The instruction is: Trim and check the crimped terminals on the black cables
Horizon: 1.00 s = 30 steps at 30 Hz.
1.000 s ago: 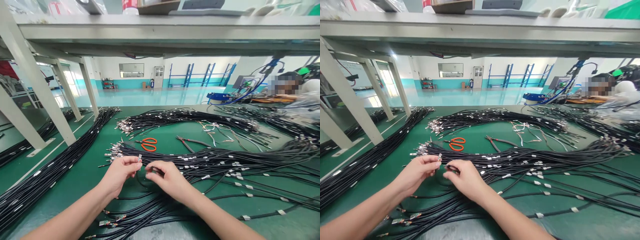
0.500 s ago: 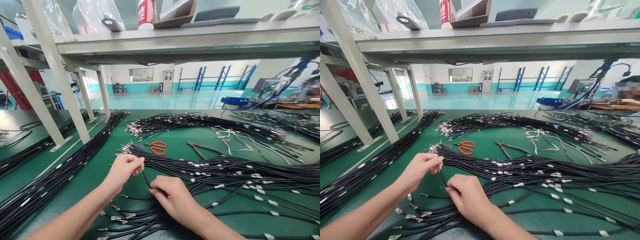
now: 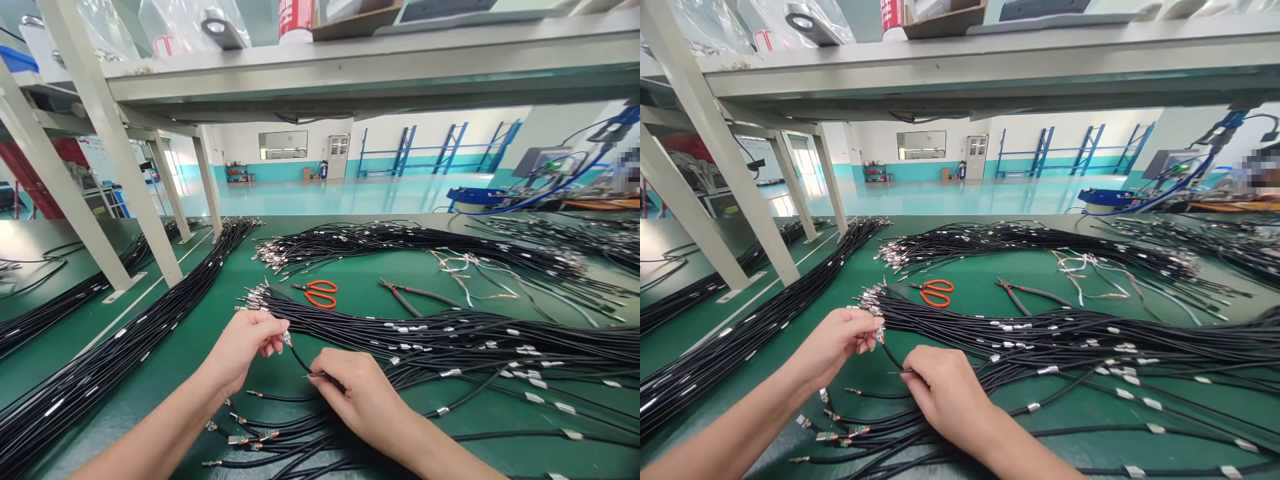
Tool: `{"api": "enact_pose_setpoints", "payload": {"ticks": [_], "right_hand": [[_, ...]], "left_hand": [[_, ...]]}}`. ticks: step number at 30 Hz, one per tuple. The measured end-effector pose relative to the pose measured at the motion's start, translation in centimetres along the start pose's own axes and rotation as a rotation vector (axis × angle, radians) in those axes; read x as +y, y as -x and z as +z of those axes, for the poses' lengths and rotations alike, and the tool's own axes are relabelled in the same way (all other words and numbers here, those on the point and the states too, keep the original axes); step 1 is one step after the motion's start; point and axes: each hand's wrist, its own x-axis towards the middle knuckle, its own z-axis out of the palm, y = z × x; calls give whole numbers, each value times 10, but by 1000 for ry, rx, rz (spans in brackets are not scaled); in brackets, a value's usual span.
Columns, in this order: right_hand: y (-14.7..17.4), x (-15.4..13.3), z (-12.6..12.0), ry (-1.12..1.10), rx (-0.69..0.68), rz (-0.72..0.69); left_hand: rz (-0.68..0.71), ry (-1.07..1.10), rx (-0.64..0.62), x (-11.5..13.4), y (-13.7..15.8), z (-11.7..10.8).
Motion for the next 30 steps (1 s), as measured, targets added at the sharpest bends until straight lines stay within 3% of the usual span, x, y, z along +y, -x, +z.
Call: {"api": "enact_pose_setpoints", "payload": {"ticks": [6,10,12,14,17,19,23,27,30], "right_hand": [[0,0,-1,23,-23,-1],[0,0,1,132,-114,-55],[0,-2,5,203,-186,-67],[0,-4,10,242,-255,-69],[0,-6,13,239,-317,-70],[1,-7,12,223,-337,-68],[2,-9,8,225,-371,-72],[3,-11,10,301,-394,-117],[3,-14,10,320,-414,-149]], "left_hand": [[7,-119,-55,6,0,-3],[87,-462,-223,29,-8,-24],[161,-558,-168,45,-12,-40],[218,-550,-36,59,-15,-56],[268,-539,74,69,-10,-65],[266,-614,3,65,0,-61],[294,-847,-254,35,29,-39],[351,-887,-396,1,51,-23],[361,-870,-415,-19,51,-19]]}}
